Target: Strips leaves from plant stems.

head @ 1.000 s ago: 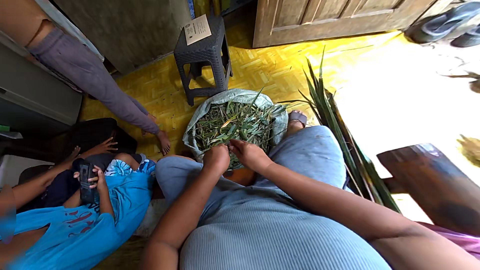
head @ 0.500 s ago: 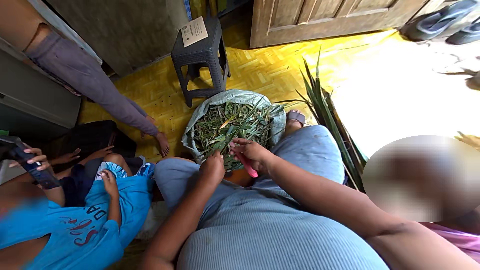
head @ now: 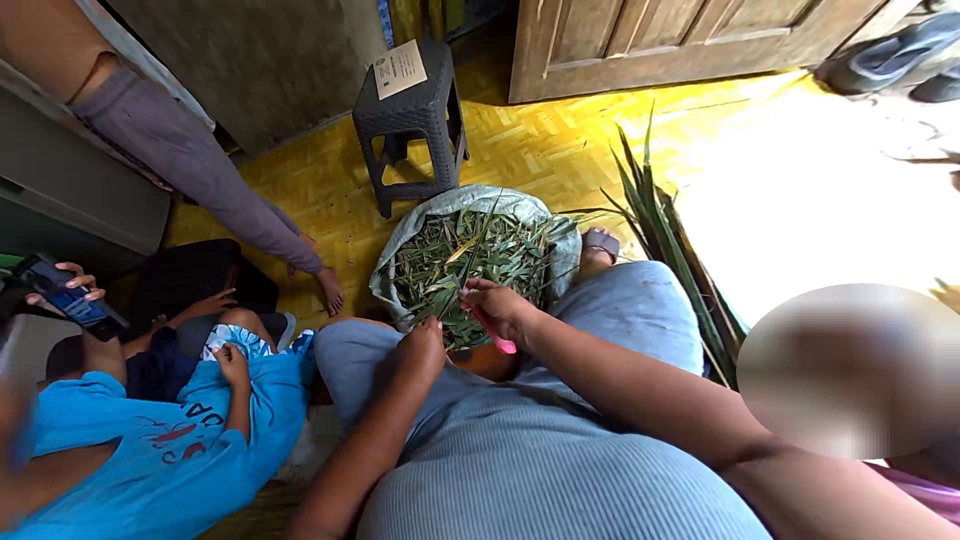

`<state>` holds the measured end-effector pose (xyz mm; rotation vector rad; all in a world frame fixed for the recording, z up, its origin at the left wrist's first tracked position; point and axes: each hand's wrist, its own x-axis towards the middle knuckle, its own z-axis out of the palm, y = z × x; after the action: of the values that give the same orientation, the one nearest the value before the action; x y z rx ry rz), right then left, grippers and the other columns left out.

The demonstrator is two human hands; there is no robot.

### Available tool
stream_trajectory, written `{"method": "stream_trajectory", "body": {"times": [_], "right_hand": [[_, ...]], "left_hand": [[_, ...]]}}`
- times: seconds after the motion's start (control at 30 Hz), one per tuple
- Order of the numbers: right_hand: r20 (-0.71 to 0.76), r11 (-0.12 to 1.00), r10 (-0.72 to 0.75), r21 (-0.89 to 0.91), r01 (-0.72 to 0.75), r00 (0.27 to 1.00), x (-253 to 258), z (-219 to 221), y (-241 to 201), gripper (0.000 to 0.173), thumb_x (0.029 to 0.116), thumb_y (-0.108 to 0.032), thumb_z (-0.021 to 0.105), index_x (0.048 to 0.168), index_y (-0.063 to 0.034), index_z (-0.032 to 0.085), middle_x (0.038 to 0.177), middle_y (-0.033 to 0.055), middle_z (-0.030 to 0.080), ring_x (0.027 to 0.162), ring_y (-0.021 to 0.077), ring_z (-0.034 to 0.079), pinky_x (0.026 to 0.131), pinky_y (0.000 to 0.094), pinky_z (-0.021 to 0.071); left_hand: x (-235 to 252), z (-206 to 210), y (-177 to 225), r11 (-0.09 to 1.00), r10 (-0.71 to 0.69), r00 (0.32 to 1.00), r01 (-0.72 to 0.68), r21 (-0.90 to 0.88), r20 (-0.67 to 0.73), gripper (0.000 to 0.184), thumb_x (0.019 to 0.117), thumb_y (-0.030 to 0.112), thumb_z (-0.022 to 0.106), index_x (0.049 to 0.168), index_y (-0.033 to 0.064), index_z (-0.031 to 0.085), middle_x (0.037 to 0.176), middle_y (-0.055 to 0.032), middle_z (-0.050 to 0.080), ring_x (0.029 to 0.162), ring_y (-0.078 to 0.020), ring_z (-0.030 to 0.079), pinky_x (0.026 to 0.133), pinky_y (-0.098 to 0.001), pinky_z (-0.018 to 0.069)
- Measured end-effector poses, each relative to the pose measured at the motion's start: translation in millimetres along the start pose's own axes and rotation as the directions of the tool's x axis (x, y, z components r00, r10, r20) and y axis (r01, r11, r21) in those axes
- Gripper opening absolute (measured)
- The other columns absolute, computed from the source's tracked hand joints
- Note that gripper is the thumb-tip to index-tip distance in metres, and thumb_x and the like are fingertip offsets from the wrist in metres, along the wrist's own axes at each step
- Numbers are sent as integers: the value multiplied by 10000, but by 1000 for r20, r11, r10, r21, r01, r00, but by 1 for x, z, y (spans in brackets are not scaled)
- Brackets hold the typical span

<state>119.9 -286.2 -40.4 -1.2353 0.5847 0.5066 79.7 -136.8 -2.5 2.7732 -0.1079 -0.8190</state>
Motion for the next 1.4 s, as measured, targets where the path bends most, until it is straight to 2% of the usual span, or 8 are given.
{"method": "stream_trajectory", "body": {"times": [0.27, 0.4, 0.5, 0.73, 0.93, 1.07, 1.2, 1.4], "right_hand": [[-13, 992, -35, -120, 33, 999, 5, 4, 1, 418, 1013, 10, 575, 1420, -6, 481, 1017, 103, 589, 730, 113, 539, 654, 254, 474], [-46, 998, -22, -60, 19, 999, 12, -1, -1, 435, 1009, 16, 575, 1432, -25, 483, 1072, 101, 578, 725, 112, 527, 627, 246, 459], [-46, 1000, 12, 9, -12, 999, 19, -5, -1, 399, 1022, -7, 566, 1413, -40, 493, 1009, 70, 585, 689, 102, 534, 592, 237, 462], [-73, 998, -8, 58, 12, 997, 33, -15, -12, 416, 1037, -37, 540, 1444, -70, 460, 1025, 64, 565, 734, 118, 527, 641, 277, 470], [-178, 994, -70, 68, 84, 982, 56, -40, -52, 427, 1036, -39, 532, 1455, -79, 454, 1076, 59, 560, 746, 103, 543, 635, 257, 484], [-265, 982, -173, 24, 186, 948, 70, -71, -94, 374, 1045, -81, 524, 1418, -72, 500, 1035, 40, 582, 754, 91, 546, 660, 264, 490], [-387, 954, -295, -71, 290, 874, 72, -105, -146, 342, 1063, -161, 515, 1396, -83, 525, 1053, 38, 566, 780, 92, 522, 703, 273, 473], [-503, 875, -473, -174, 452, 723, 66, -148, -186, 488, 1047, -133, 487, 1524, -78, 401, 1322, 130, 545, 1005, 173, 583, 845, 346, 504]], "left_hand": [[3, 2, -3, 1000, -8, 1000, 8, 7, 6, 456, 1145, 244, 296, 1466, 1, 510, 1391, -237, 602, 1269, -377, 613, 1048, -537, 487], [4, 3, -5, 1000, 8, 1000, -8, 3, 7, 452, 1144, 231, 300, 1476, -1, 501, 1411, -229, 594, 1284, -369, 608, 1061, -525, 483], [4, 2, -7, 1000, 9, 1000, -9, 2, 5, 447, 1143, 229, 301, 1471, 7, 510, 1404, -223, 601, 1276, -362, 614, 1057, -520, 488], [0, 1, -14, 999, 21, 1000, -21, -40, -11, 450, 1143, 229, 308, 1478, 6, 510, 1397, -223, 610, 1280, -357, 614, 1074, -514, 479], [-5, -6, -29, 992, 18, 997, -28, -126, -76, 413, 1137, 218, 346, 1385, -17, 578, 1259, -239, 665, 1173, -359, 658, 1031, -514, 496], [-5, -10, -45, 977, 16, 989, -47, -210, -148, 382, 1132, 203, 366, 1291, -34, 620, 1155, -217, 688, 1093, -335, 674, 999, -494, 510], [-4, -15, -58, 962, -14, 983, -36, -270, -181, 378, 1133, 199, 372, 1286, -42, 619, 1144, -214, 694, 1077, -325, 679, 998, -485, 511], [-1, -21, -68, 952, -75, 978, 12, -306, -193, 390, 1136, 206, 360, 1291, -52, 607, 1116, -208, 697, 1050, -320, 680, 984, -477, 513]]}}
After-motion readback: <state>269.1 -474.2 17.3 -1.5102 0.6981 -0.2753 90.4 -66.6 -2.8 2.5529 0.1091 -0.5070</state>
